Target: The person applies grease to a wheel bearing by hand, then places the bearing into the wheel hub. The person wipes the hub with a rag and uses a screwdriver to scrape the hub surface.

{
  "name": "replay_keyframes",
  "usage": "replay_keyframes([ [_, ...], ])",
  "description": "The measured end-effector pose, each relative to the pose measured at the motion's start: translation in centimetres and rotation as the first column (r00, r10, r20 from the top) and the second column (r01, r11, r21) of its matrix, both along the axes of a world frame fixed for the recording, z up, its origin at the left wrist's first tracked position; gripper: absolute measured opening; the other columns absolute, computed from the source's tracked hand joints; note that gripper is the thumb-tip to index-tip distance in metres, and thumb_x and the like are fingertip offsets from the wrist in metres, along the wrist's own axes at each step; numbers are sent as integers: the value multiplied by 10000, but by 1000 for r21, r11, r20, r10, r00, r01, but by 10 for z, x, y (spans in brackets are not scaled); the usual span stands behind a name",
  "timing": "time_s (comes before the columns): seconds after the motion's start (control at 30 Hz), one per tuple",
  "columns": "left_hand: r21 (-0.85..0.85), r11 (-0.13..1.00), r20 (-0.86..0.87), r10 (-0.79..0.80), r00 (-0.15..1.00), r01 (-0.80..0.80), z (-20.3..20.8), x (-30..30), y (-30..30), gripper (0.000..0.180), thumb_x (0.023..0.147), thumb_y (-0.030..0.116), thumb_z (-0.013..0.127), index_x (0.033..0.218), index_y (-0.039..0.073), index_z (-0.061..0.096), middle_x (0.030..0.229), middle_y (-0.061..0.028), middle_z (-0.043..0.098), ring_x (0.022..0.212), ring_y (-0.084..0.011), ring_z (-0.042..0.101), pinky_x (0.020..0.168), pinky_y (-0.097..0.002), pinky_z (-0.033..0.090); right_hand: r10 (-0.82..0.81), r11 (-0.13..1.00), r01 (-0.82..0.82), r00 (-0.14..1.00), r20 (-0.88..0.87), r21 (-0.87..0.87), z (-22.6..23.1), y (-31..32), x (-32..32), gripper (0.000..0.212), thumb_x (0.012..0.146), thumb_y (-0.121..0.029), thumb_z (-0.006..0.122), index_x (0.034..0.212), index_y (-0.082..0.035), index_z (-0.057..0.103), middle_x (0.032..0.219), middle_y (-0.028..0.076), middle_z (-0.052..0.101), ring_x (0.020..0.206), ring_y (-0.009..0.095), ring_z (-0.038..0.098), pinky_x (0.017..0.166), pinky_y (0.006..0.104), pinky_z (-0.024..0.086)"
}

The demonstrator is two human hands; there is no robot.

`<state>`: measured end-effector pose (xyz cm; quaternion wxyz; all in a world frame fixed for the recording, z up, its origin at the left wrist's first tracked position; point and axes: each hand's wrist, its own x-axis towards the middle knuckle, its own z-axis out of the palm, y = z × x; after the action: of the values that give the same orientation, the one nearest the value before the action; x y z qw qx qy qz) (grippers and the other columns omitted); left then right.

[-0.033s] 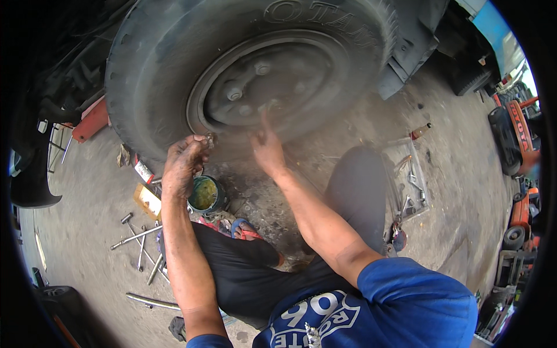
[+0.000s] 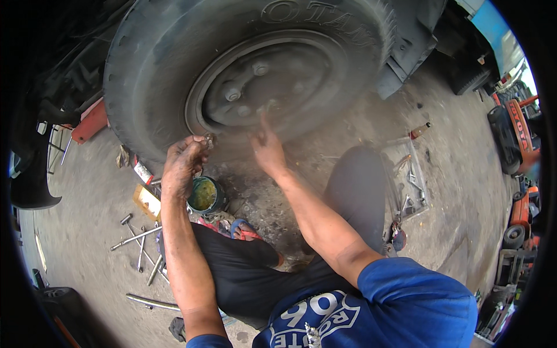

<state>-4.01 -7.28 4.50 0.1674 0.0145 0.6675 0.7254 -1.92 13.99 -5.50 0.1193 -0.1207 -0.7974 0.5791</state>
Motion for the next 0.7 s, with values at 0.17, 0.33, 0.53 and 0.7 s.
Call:
replay_keyframes([
  [0.17,-19,1000,-24,-13,1000,13,-1,-4,5,230,931,200,640,1074,21,661,842,-19,643,684,-68,556,538,-190,360,25,843,-6,999,30,-538,-1,31,-1,651,976,-123,604,1586,-218,395,736,-22,529,632,78,464,606,265,450],
  [0.33,-36,999,-16,-6,1000,6,-3,-2,2,243,929,194,633,1086,11,659,836,-21,637,684,-70,554,543,-194,365,40,151,-150,989,-145,-977,-8,50,-9,143,895,-194,615,1010,-170,534,852,-2,514,570,87,396,496,233,293],
  [0.53,-82,997,-11,7,1000,-8,-2,0,0,241,928,203,631,1069,12,667,840,-16,638,684,-72,546,562,-197,373,4,-137,-216,976,-219,-967,-35,73,-8,142,939,-273,588,1030,-173,631,794,-15,494,550,78,370,480,243,259],
  [0.7,-83,997,-23,-8,1000,6,-2,-1,2,224,920,207,631,1038,24,685,843,-2,642,699,-68,547,577,-201,381,-30,-97,-343,939,-342,-934,-37,83,-18,155,938,-321,598,928,-167,614,753,-42,497,536,90,356,483,244,231],
])
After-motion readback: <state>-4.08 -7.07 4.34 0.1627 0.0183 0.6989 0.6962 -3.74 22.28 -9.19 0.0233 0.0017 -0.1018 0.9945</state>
